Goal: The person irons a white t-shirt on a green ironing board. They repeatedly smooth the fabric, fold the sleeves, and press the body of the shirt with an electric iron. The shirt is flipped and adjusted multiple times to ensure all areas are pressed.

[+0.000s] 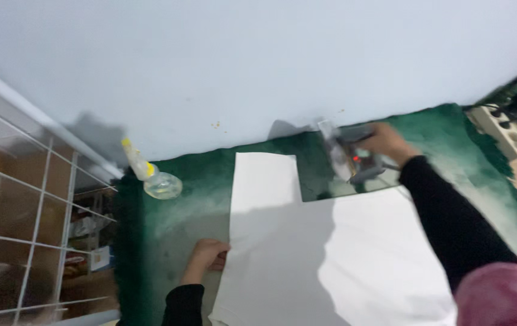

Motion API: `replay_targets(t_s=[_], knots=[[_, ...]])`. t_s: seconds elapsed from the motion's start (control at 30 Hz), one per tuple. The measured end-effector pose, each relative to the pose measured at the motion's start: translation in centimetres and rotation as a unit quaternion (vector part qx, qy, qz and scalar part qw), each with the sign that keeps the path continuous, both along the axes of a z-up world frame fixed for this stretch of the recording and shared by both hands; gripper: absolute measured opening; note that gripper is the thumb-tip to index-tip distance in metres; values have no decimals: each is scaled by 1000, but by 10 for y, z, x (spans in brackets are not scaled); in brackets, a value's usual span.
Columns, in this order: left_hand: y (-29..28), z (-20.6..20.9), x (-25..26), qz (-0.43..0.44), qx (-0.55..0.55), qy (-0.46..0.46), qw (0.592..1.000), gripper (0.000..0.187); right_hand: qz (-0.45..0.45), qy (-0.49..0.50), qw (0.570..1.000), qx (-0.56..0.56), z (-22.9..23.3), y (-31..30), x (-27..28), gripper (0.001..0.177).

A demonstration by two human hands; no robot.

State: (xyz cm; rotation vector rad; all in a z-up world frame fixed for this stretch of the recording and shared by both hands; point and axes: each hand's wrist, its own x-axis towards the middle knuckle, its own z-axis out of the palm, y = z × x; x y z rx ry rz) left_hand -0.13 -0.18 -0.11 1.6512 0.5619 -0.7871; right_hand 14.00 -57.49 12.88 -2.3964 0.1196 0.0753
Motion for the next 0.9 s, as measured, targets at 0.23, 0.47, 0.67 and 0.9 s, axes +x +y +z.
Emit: replay_targets(t_s=[0.23,0.47,0.67,0.9], knots=[[-31,-35,8,-27,221,-90,971,47,-355,-147,901,-202,22,-180,-148,46],[-28,-77,24,-148,278,-174,933,65,-501,-269,768,294,-15,-225,-246,35],[-24,-40,16,-179,235,-165,941,55,-528,-151,808,215,-52,-222,-268,40],[-56,24,-9,-32,138,-14,990,62,-306,126,944,-1,-104,-170,-248,49]])
